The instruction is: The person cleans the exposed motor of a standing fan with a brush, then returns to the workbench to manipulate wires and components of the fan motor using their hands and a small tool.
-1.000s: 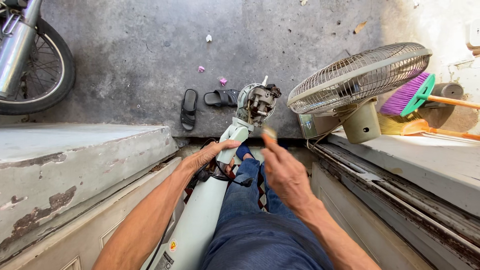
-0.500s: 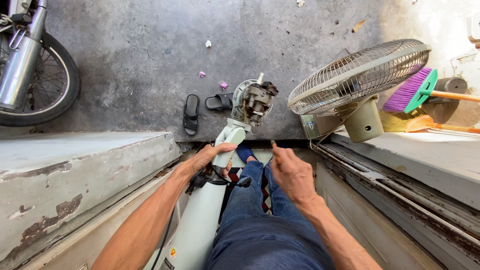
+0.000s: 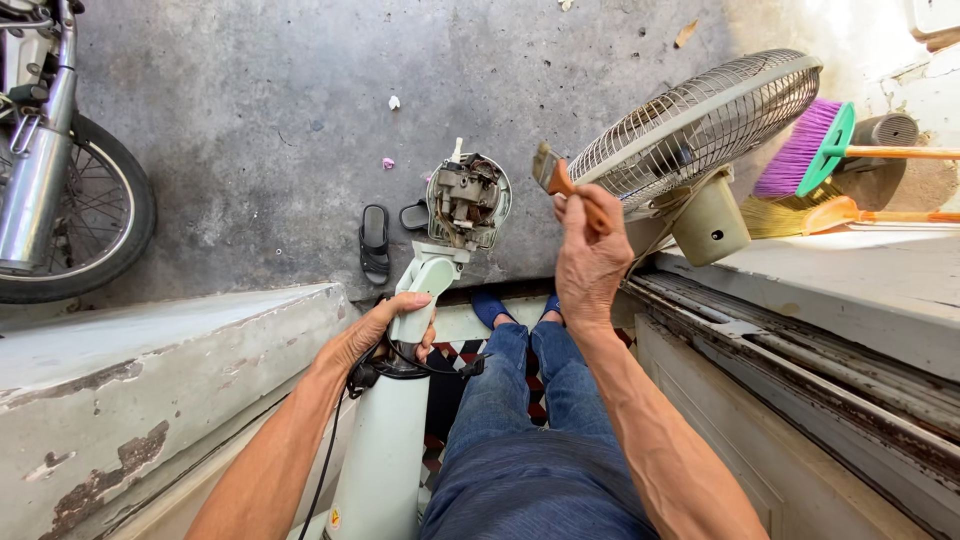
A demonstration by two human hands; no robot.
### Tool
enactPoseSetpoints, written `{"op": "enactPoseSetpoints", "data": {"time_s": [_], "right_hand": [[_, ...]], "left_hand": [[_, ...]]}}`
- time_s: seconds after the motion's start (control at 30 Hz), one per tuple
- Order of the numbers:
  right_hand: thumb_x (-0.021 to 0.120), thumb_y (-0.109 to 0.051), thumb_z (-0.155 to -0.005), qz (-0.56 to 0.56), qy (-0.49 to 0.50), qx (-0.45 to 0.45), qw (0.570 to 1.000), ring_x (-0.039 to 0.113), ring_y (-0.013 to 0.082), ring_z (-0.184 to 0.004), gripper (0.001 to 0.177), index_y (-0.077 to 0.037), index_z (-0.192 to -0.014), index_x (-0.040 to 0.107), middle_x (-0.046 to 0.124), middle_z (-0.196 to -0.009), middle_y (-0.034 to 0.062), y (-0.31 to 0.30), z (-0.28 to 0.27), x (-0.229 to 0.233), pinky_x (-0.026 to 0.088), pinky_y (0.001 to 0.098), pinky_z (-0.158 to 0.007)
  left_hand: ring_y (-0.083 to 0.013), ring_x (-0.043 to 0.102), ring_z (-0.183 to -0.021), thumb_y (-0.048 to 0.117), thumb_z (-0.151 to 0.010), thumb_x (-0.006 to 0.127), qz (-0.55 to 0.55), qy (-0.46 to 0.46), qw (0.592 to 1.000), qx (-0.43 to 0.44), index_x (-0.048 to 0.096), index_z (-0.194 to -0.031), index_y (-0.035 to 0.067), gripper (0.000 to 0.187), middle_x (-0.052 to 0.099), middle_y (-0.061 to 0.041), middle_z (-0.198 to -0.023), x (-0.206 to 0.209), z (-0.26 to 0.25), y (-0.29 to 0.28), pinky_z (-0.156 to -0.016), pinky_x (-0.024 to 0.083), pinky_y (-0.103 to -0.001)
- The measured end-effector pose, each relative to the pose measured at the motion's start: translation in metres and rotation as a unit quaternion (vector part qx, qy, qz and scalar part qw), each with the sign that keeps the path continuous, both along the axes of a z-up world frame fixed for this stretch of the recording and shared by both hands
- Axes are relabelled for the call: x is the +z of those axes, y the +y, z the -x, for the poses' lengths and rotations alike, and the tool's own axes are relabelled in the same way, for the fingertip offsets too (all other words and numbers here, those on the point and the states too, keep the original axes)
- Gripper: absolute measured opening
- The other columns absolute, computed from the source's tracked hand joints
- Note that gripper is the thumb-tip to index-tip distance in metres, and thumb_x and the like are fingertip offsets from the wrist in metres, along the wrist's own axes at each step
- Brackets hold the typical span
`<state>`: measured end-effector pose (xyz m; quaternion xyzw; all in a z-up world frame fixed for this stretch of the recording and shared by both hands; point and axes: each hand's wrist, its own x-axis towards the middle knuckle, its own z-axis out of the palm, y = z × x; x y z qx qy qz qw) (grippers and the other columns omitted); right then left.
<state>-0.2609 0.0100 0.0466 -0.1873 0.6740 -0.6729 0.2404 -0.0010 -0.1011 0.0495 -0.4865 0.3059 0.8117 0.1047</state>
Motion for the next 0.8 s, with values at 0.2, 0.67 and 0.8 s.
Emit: {"op": "enactPoseSetpoints", "data": {"time_s": [0.2,0.67,0.8], "right_hand": [[0.053,-0.009,-0.104,-0.172,0.086,0.138,0.972,0.064,0.012,-0.059,0.01,-0.007,-0.11,0.061,0.076,-0.088,0.0093,0.014,-0.023,-0.006,0.053,0.0266,-0.043],[0.054,-0.013,-0.105,-0.117,0.098,0.133,0.979,0.076,0.0156,-0.081,0.012,-0.002,-0.108,0.061,0.074,-0.094,0.0138,-0.009,0.002,0.005,0.066,0.0274,-0.066],[0.057,-0.014,-0.106,-0.113,0.123,0.051,0.985,0.075,0.0169,-0.081,0.013,-0.002,-0.11,0.062,0.076,-0.095,0.0134,-0.018,0.024,0.012,0.064,0.0328,-0.069]], "left_hand": [[-0.0181,0.066,-0.055,0.052,-0.081,0.07,-0.005,0.013,1.0,0.006,0.061,-0.091,0.005,0.048,0.066,-0.012,-0.071,-0.005,0.003,0.006,-0.055,0.058,-0.032],[-0.0179,0.066,-0.054,0.054,-0.081,0.069,0.021,0.02,1.0,-0.008,0.061,-0.086,0.005,0.05,0.065,-0.012,-0.069,0.004,0.005,0.009,-0.055,0.059,-0.033],[-0.0183,0.066,-0.053,0.053,-0.081,0.068,0.035,0.011,0.999,-0.012,0.064,-0.084,0.002,0.051,0.066,-0.012,-0.068,0.003,0.006,0.008,-0.055,0.06,-0.034]]}}
